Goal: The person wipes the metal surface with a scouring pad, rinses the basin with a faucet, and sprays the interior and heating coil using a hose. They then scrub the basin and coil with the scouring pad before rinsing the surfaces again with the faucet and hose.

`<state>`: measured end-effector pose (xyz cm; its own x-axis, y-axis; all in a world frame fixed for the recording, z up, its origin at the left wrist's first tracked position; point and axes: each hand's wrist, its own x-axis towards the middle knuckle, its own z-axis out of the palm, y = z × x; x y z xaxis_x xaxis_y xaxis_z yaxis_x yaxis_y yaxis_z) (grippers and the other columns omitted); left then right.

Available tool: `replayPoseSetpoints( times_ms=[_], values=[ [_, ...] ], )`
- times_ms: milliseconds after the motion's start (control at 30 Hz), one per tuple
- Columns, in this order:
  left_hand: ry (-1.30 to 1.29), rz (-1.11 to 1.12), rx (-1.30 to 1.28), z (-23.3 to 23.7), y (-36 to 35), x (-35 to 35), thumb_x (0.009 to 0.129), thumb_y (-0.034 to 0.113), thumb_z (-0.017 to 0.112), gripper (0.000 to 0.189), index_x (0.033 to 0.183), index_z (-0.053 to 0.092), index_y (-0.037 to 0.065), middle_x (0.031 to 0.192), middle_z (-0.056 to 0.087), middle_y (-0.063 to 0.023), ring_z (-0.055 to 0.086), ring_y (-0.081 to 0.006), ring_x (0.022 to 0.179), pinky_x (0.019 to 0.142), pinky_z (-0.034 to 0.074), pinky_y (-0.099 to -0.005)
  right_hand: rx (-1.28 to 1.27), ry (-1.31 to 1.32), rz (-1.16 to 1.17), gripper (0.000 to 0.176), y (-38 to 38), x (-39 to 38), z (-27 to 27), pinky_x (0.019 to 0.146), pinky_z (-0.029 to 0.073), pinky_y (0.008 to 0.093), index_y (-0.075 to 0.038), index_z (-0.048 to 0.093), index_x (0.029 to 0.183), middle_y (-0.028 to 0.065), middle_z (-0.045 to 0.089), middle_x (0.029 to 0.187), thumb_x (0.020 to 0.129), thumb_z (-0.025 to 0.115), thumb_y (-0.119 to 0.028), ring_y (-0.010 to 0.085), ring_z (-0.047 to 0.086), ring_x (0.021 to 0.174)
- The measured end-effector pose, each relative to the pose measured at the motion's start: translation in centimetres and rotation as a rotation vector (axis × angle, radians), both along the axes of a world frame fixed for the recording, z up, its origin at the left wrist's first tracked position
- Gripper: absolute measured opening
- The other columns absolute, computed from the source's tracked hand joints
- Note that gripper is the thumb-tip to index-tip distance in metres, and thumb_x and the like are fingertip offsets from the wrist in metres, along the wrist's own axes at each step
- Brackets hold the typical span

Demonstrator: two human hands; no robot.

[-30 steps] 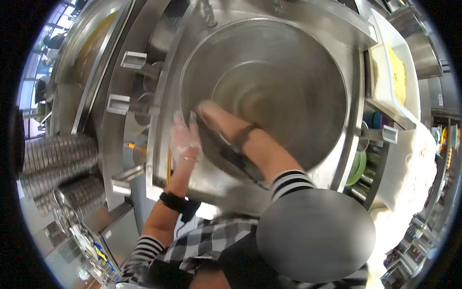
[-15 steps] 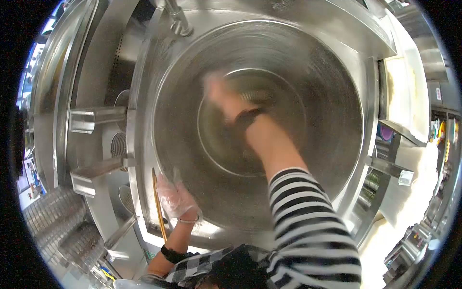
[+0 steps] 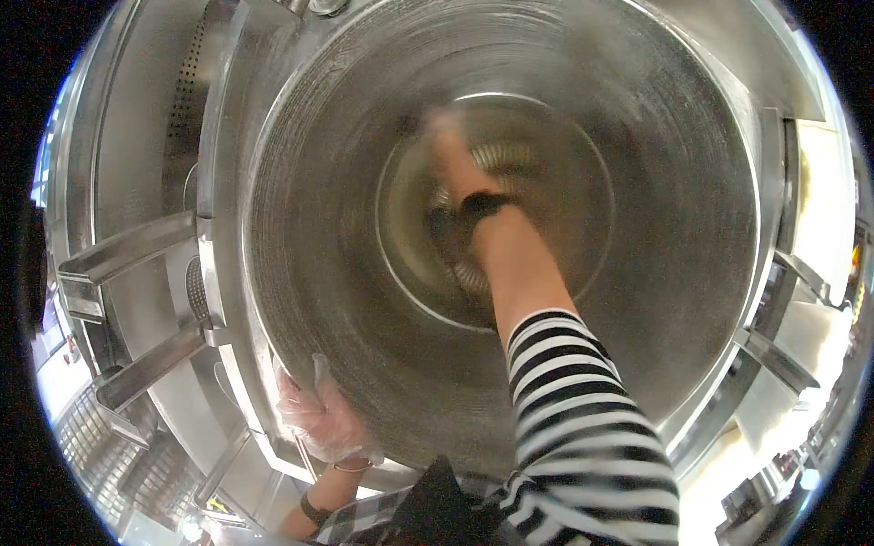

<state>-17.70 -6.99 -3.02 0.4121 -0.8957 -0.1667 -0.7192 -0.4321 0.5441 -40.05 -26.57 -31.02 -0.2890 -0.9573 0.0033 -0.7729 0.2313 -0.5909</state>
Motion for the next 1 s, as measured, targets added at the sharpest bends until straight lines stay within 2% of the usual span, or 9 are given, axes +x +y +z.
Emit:
replayPoseSetpoints(
  times_ms=[133,233,333,467,600,667,800,900,1000],
  values=[
    [-0.037,-0.098,-0.073,-0.2,0.2,0.6,0.083,0.011,0.057,0.034,0.116,0.052,0.002,0.119,0.047,-0.0219,0.044,-0.0350,0.110,0.094,0.033,-0.0407,0.291,-0.431,0.632,0.025,11.8,10.4,-0.9,0.076,0.045,0.0385,-0.006,0.057,0.102,0.0150,0.059,0.094,0.082,0.050,-0.019,0.0276,0.056,0.088],
    [-0.071,-0.167,0.012,1.0,-0.1,0.4,0.086,0.014,0.054,0.035,0.118,0.049,0.000,0.126,0.041,-0.0214,0.039,-0.0343,0.116,0.099,0.029,-0.0412,0.884,-0.350,1.050,0.027,23.3,7.2,2.9,0.079,0.045,0.0386,-0.007,0.057,0.104,0.0149,0.059,0.098,0.084,0.048,-0.023,0.0277,0.055,0.092],
    [-0.019,-0.175,0.168,2.6,-1.1,-0.6,0.088,0.020,0.050,0.041,0.120,0.043,-0.004,0.130,0.035,-0.0202,0.034,-0.0327,0.120,0.101,0.026,-0.0410,1.180,-0.328,0.771,0.041,35.6,-5.6,1.5,0.095,0.034,0.0399,-0.012,0.049,0.122,0.0123,0.052,0.121,0.085,0.049,-0.031,0.0267,0.047,0.113],
    [0.213,-0.034,0.075,1.9,-1.1,-0.6,0.089,0.028,0.047,0.050,0.126,0.035,-0.003,0.129,0.035,-0.0189,0.033,-0.0315,0.120,0.102,0.026,-0.0404,0.929,0.857,0.645,0.037,19.3,-16.6,17.6,0.087,0.038,0.0419,-0.003,0.051,0.114,0.0142,0.055,0.112,0.085,0.045,-0.025,0.0300,0.046,0.111],
    [-0.049,-0.167,0.009,-0.8,0.3,1.4,0.089,0.028,0.048,0.051,0.127,0.033,-0.003,0.126,0.037,-0.0182,0.034,-0.0289,0.118,0.100,0.029,-0.0401,0.741,1.143,0.613,0.030,9.2,-17.4,25.1,0.091,0.034,0.0361,-0.001,0.057,0.103,0.0120,0.055,0.099,0.075,0.051,-0.010,0.0240,0.044,0.106],
    [0.064,-0.284,-0.167,-1.7,0.7,2.2,0.089,0.026,0.048,0.049,0.126,0.034,-0.003,0.124,0.039,-0.0175,0.037,-0.0275,0.116,0.098,0.032,-0.0386,0.396,0.934,0.330,0.027,9.4,-17.7,28.0,0.089,0.033,0.0341,-0.003,0.060,0.098,0.0123,0.054,0.105,0.074,0.054,-0.010,0.0246,0.045,0.105],
    [-0.011,-0.316,-0.110,-2.2,0.1,2.6,0.088,0.019,0.049,0.044,0.126,0.035,-0.001,0.117,0.045,-0.0145,0.044,-0.0236,0.109,0.091,0.040,-0.0330,1.057,1.000,0.671,0.036,24.2,-14.4,32.7,0.087,0.040,0.0426,-0.010,0.058,0.107,0.0110,0.052,0.114,0.073,0.059,-0.018,0.0259,0.047,0.109],
    [-0.310,-0.357,-0.072,-1.2,0.1,2.0,0.084,0.024,0.056,0.052,0.126,0.036,0.000,0.116,0.047,-0.0155,0.048,-0.0244,0.105,0.088,0.041,-0.0330,1.347,0.334,0.631,0.044,31.6,-4.1,35.9,0.091,0.040,0.0503,-0.020,0.053,0.119,0.0071,0.048,0.125,0.076,0.056,-0.012,0.0284,0.044,0.116],
    [-0.321,-0.328,-0.275,3.3,-2.1,-1.0,0.082,0.035,0.057,0.061,0.128,0.036,0.002,0.116,0.048,-0.0191,0.048,-0.0291,0.104,0.089,0.040,-0.0392,0.847,0.006,0.380,0.045,35.0,1.3,36.9,0.088,0.047,0.0370,-0.025,0.059,0.109,0.0034,0.052,0.121,0.072,0.054,0.000,0.0274,0.049,0.107]
  ],
)
